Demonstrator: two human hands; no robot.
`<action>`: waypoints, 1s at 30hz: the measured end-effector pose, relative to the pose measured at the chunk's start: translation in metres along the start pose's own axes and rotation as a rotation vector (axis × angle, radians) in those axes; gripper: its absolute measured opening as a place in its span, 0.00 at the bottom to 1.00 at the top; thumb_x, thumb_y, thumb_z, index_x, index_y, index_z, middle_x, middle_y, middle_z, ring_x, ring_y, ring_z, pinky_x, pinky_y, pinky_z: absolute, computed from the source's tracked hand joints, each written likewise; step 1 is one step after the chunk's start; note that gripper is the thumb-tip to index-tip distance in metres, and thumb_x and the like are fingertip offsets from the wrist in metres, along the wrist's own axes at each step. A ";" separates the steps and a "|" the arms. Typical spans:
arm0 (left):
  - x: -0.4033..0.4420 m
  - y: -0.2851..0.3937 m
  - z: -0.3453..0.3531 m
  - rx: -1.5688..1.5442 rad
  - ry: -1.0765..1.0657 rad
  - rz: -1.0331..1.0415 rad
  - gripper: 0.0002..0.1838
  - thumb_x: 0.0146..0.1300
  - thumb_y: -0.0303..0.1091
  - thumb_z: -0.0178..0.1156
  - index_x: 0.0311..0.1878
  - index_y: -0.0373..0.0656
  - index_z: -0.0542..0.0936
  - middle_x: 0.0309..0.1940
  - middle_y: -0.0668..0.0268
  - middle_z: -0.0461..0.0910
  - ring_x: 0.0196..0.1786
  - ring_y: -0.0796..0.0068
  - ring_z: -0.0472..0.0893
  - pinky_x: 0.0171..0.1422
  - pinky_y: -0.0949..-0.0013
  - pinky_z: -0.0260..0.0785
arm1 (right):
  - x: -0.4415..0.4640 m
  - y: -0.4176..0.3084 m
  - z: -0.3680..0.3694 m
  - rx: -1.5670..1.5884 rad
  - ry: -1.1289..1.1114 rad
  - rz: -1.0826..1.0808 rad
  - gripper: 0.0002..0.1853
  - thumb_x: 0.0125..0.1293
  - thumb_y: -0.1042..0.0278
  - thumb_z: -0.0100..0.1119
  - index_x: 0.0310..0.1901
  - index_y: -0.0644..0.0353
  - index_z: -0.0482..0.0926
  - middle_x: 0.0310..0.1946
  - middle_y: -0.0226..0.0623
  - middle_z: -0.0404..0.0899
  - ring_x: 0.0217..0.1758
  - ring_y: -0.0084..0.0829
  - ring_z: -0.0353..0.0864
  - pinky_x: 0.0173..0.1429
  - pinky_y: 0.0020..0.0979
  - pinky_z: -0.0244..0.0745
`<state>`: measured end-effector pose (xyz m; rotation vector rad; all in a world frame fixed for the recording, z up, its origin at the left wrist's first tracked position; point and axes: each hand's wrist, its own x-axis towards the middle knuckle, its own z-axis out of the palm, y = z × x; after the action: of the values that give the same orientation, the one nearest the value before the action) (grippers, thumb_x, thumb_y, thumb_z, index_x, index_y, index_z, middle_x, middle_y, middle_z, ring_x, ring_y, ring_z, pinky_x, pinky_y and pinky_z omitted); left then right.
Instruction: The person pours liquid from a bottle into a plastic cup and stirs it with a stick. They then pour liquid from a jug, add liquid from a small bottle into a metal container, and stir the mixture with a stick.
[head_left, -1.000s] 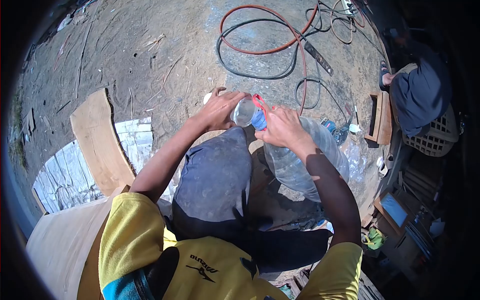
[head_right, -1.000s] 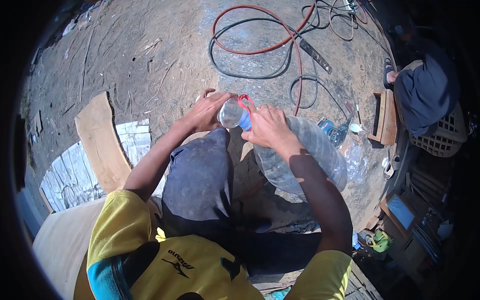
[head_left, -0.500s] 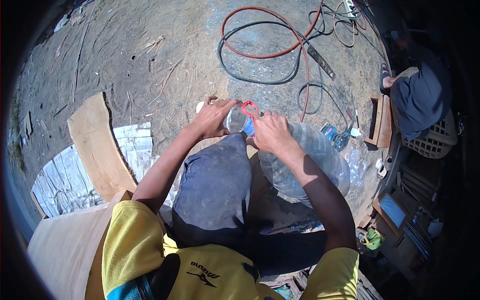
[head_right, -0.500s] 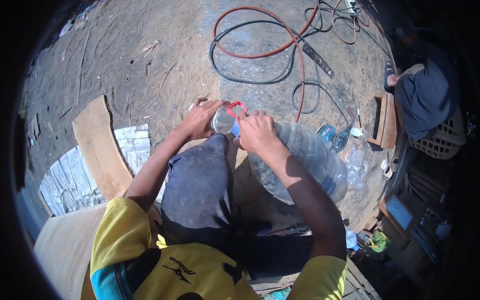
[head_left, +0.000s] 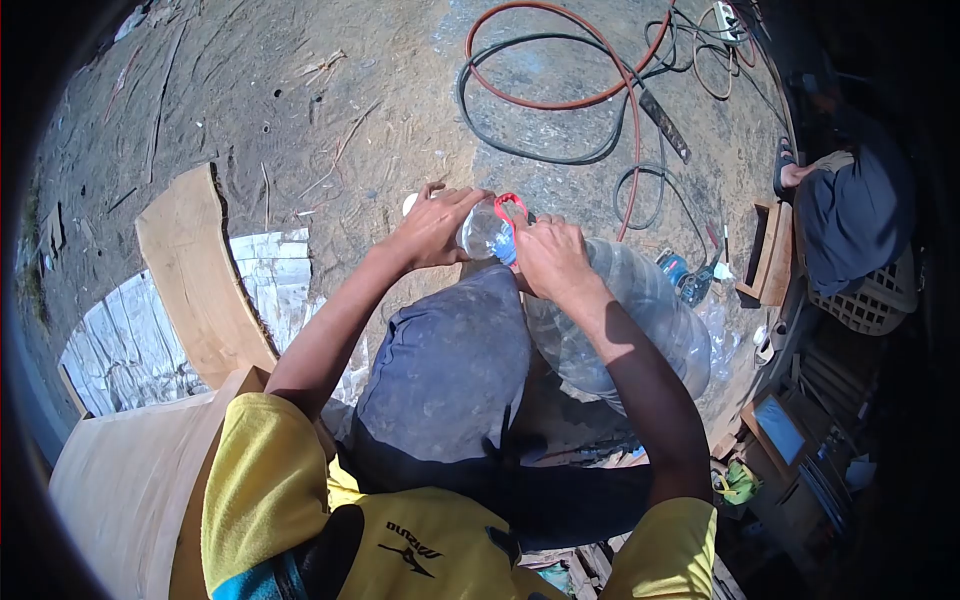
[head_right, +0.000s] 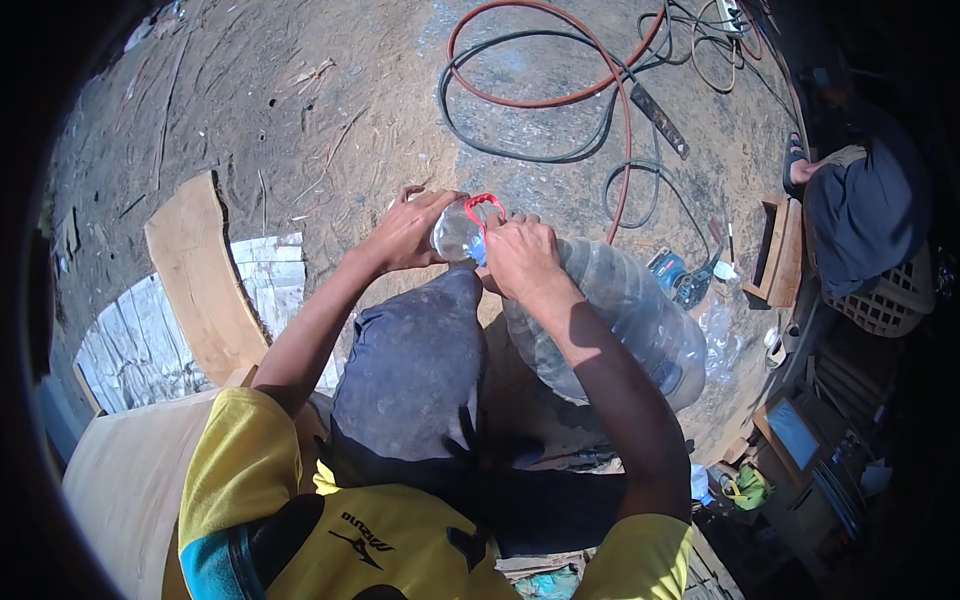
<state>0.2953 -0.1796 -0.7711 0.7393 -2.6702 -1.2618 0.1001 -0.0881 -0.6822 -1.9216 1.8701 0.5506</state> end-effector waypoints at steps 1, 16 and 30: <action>0.000 0.000 -0.001 0.001 0.002 -0.004 0.52 0.48 0.47 0.83 0.76 0.46 0.69 0.69 0.54 0.79 0.73 0.55 0.78 0.81 0.37 0.57 | 0.000 0.000 0.000 0.006 -0.003 -0.008 0.32 0.55 0.52 0.79 0.53 0.68 0.80 0.45 0.58 0.87 0.52 0.54 0.89 0.54 0.49 0.86; 0.001 -0.004 -0.002 -0.136 0.047 0.059 0.50 0.47 0.47 0.83 0.73 0.45 0.70 0.68 0.57 0.80 0.72 0.54 0.78 0.79 0.41 0.61 | -0.017 -0.004 -0.023 0.057 0.087 -0.018 0.30 0.61 0.55 0.73 0.58 0.70 0.78 0.43 0.58 0.87 0.51 0.55 0.88 0.53 0.49 0.85; -0.002 -0.008 0.003 -0.062 0.068 0.043 0.52 0.48 0.46 0.83 0.77 0.48 0.68 0.72 0.56 0.78 0.75 0.56 0.76 0.82 0.34 0.56 | -0.012 -0.004 -0.023 0.045 0.011 -0.017 0.35 0.56 0.51 0.80 0.57 0.67 0.79 0.46 0.57 0.87 0.54 0.55 0.88 0.54 0.50 0.84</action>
<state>0.2988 -0.1809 -0.7788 0.6991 -2.5667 -1.2789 0.1041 -0.0903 -0.6569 -1.9135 1.8556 0.4901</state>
